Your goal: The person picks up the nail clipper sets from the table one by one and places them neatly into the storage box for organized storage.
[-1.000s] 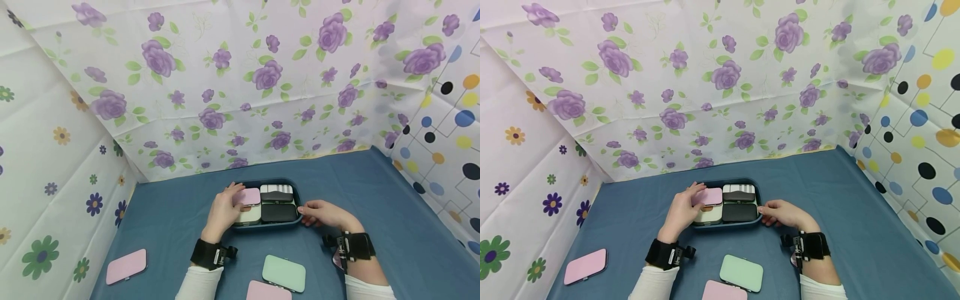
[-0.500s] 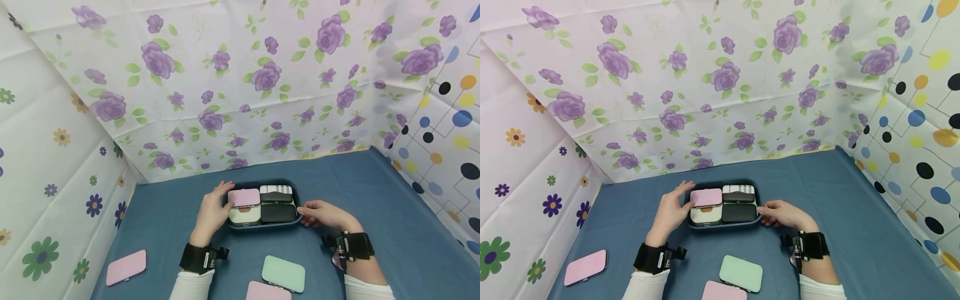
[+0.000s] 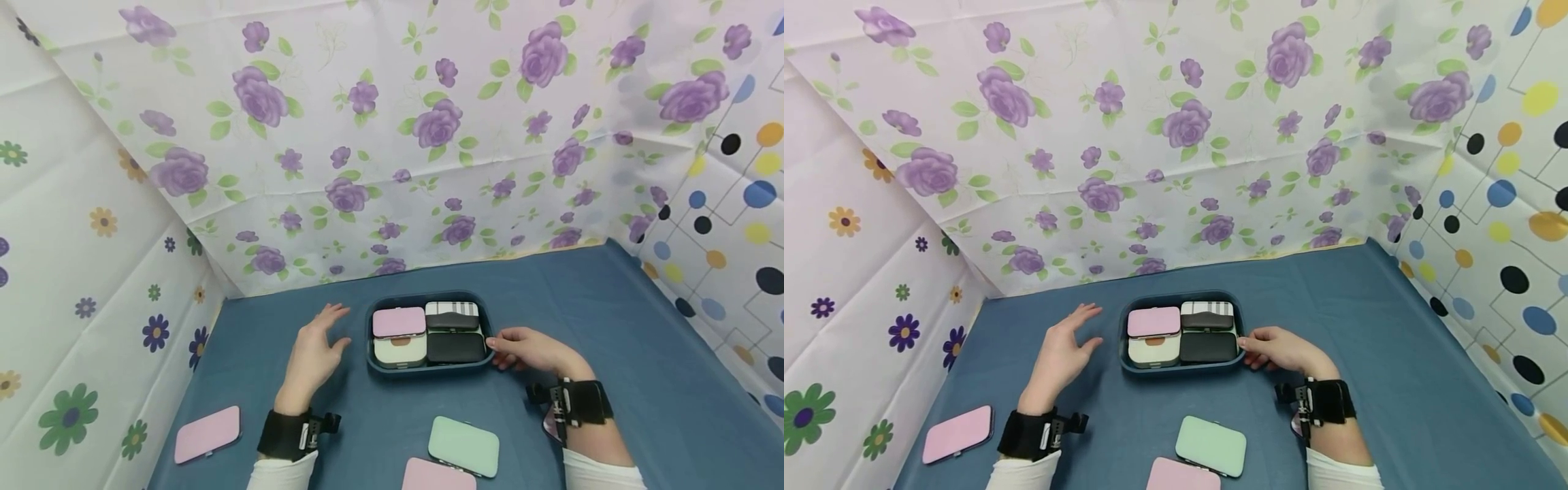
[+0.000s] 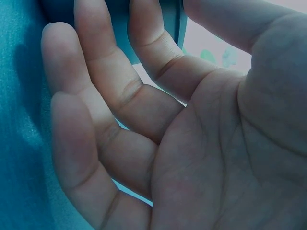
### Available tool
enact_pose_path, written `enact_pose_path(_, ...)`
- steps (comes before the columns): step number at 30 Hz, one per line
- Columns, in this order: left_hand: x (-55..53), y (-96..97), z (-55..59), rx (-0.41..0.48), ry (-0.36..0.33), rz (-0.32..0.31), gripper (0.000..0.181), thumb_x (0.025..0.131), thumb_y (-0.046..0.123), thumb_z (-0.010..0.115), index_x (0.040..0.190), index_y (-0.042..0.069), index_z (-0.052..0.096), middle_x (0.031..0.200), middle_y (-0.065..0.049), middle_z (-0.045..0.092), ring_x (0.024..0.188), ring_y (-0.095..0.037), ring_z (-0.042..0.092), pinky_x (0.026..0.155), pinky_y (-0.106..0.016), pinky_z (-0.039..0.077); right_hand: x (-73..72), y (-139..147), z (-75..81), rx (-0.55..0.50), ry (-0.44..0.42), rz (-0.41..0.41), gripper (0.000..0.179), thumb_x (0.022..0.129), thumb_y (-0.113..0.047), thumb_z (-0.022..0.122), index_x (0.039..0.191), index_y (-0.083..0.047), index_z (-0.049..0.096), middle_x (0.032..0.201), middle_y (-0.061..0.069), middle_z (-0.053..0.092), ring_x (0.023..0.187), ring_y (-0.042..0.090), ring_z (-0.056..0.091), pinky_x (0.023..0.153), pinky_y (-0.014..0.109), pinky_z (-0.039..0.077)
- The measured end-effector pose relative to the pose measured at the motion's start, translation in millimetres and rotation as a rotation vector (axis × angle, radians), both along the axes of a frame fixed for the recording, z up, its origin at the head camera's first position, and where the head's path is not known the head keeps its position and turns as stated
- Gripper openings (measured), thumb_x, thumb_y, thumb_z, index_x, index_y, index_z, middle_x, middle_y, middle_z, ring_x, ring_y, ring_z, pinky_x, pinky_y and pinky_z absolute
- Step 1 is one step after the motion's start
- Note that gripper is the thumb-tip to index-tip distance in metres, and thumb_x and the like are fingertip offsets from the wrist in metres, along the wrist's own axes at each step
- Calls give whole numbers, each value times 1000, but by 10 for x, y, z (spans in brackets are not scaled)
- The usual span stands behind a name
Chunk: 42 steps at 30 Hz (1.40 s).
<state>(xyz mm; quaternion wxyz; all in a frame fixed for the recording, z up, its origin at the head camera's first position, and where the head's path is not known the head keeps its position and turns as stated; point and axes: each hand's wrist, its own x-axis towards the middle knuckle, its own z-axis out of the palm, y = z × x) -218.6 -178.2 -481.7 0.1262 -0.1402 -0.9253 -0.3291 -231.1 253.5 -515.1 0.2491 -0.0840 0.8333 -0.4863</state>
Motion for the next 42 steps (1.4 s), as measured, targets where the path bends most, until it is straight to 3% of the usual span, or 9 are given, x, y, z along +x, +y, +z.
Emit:
enact_pose_path(8, 121, -372, -58, -73, -11, 16, 57, 92, -1, 83, 146, 4, 65, 155, -22, 55, 150, -43, 44, 112, -63, 44, 7, 6, -2, 6, -1, -1, 41, 111, -45, 59, 104, -5, 69, 102, 8, 75, 95, 24, 72, 80, 41, 53)
enact_pose_path(16, 347, -886, -143, -184, -45, 13, 55, 96, 11, 83, 146, 1, 64, 151, -29, 57, 146, -52, 44, 115, -68, 37, 8, -15, 12, 4, -7, 8, 41, 111, -44, 59, 103, -5, 68, 102, 9, 75, 95, 24, 71, 80, 41, 53)
enact_pose_path(21, 548, -1220, -175, -235, -137, 27, 66, 93, 24, 87, 148, -1, 61, 151, -35, 52, 143, -61, 41, 110, -76, 35, 9, -14, 8, 1, -6, 9, 42, 111, -45, 59, 104, -5, 68, 102, 8, 75, 95, 24, 72, 80, 41, 53)
enact_pose_path(28, 787, -1653, -224, -318, -295, 47, 95, 79, 48, 94, 152, 1, 56, 153, -44, 42, 140, -74, 30, 95, -93, 26, 9, 4, -8, -8, -13, 3, 42, 111, -45, 59, 104, -5, 68, 102, 8, 75, 96, 24, 72, 81, 41, 53)
enact_pose_path(36, 907, -1972, -286, -426, -450, 97, 111, 66, 58, 97, 151, 0, 56, 151, -47, 40, 136, -79, 25, 91, -97, 19, 0, 2, -5, -13, -22, -3, 42, 111, -45, 59, 104, -5, 68, 102, 9, 75, 97, 25, 72, 81, 42, 53)
enact_pose_path(38, 925, -2016, -314, -433, -483, 96, 110, 68, 58, 96, 150, -2, 56, 150, -47, 41, 135, -80, 26, 90, -96, 22, -2, 1, -6, -13, -22, -2, 42, 111, -45, 59, 104, -5, 68, 102, 9, 75, 97, 25, 72, 81, 42, 53)
enact_pose_path(42, 948, -2064, -344, -404, -485, 83, 101, 72, 47, 97, 146, -7, 57, 145, -48, 46, 133, -75, 38, 94, -89, 33, -7, 4, -5, -11, -25, -3, 42, 111, -45, 59, 105, -4, 68, 102, 9, 75, 97, 25, 71, 82, 42, 53)
